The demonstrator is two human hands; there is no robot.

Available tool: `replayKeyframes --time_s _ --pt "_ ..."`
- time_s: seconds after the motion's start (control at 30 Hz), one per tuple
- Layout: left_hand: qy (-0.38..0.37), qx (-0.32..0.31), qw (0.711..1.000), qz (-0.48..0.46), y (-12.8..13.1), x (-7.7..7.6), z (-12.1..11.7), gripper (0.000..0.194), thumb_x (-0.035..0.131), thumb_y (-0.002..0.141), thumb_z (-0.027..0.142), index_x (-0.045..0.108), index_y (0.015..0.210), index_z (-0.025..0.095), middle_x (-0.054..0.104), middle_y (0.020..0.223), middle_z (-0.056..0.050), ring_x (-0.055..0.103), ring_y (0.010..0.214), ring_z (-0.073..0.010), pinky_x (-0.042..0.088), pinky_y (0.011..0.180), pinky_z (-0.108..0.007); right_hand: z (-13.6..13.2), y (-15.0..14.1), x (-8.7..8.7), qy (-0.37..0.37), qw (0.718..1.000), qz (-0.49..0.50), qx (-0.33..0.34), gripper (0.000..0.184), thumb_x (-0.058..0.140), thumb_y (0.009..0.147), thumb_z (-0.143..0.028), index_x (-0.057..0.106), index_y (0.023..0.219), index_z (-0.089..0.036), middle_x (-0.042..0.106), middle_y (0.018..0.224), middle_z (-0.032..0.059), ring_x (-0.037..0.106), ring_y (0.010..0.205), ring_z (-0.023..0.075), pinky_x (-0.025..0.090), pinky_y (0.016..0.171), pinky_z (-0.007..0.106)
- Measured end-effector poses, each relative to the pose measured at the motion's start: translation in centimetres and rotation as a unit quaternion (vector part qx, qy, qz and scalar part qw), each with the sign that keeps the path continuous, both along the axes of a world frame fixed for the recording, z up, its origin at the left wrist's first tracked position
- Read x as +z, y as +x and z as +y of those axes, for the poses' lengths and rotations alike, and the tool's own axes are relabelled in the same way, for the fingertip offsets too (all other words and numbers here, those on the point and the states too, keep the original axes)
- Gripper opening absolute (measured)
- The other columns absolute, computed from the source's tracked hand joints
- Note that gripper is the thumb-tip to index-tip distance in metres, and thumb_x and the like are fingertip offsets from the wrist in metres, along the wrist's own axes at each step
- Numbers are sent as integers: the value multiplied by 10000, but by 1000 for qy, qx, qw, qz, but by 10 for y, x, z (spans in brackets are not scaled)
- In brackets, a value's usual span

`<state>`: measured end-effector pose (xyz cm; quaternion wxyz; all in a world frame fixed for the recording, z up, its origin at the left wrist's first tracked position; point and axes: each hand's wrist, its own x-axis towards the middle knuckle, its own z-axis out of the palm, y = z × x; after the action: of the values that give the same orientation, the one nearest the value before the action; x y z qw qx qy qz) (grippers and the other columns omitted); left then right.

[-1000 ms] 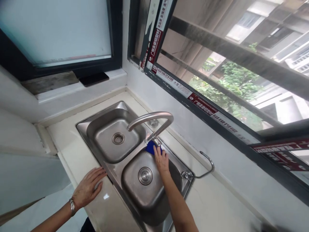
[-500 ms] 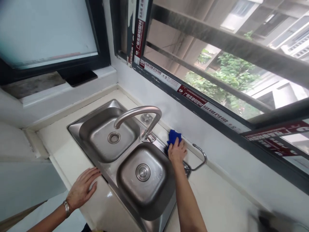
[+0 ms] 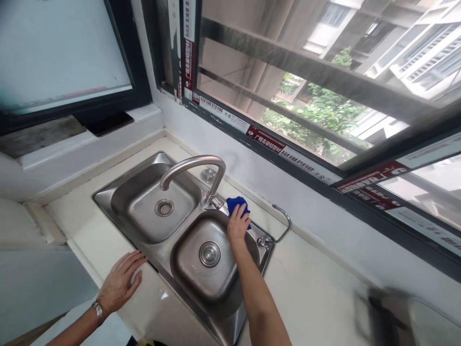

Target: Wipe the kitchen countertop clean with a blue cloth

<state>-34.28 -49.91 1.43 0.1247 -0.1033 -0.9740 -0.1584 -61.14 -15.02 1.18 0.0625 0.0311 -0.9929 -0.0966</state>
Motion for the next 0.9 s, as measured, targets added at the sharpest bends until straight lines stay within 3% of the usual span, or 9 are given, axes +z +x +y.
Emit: replayKeyframes --time_s 0.2,0.33,0.43,0.57,0.7,0.9 --pt "6 0 1000 8 1 -1 0 397 530 917 249 598 1308 232 659 1290 -78 569 1268 -248 452 1114 -492 -30 15 -3 -48 998 -39 9 622 290 898 -113 317 1504 19 188 1590 323 528 1144 384 468 867 543" --pt "10 5 1000 16 2 -4 0 388 520 915 245 605 1293 231 655 1299 -68 561 1276 -243 441 1125 -494 -54 27 -6 -69 995 -67 35 622 408 877 -139 386 1488 -29 281 1577 281 571 1088 348 498 865 493" --pt "23 8 1000 5 3 -4 2 392 509 915 243 605 1295 239 654 1308 -56 554 1284 -233 435 1134 -483 -88 43 -12 -92 987 -94 92 649 442 850 -129 400 1495 -80 308 1586 225 592 1031 312 496 884 463" --pt "52 24 998 -23 5 2 6 404 473 926 231 594 1311 225 651 1319 -70 533 1310 -231 416 1152 -487 -126 67 -11 -123 968 -124 182 642 445 844 -121 400 1479 -42 309 1585 229 559 1060 322 451 930 477" --pt "77 27 995 -54 7 2 7 443 443 941 241 549 1370 203 633 1344 -92 512 1332 -239 397 1166 -496 -138 98 -2 -127 947 -165 245 638 411 852 -101 376 1484 -25 277 1601 220 508 1083 326 416 948 489" --pt "106 37 992 -63 10 -3 6 532 393 963 247 405 1489 173 565 1420 -123 459 1375 -256 388 1173 -509 -152 156 6 -131 899 -232 347 651 477 836 -160 423 1485 -131 317 1612 98 465 1165 321 403 983 457"
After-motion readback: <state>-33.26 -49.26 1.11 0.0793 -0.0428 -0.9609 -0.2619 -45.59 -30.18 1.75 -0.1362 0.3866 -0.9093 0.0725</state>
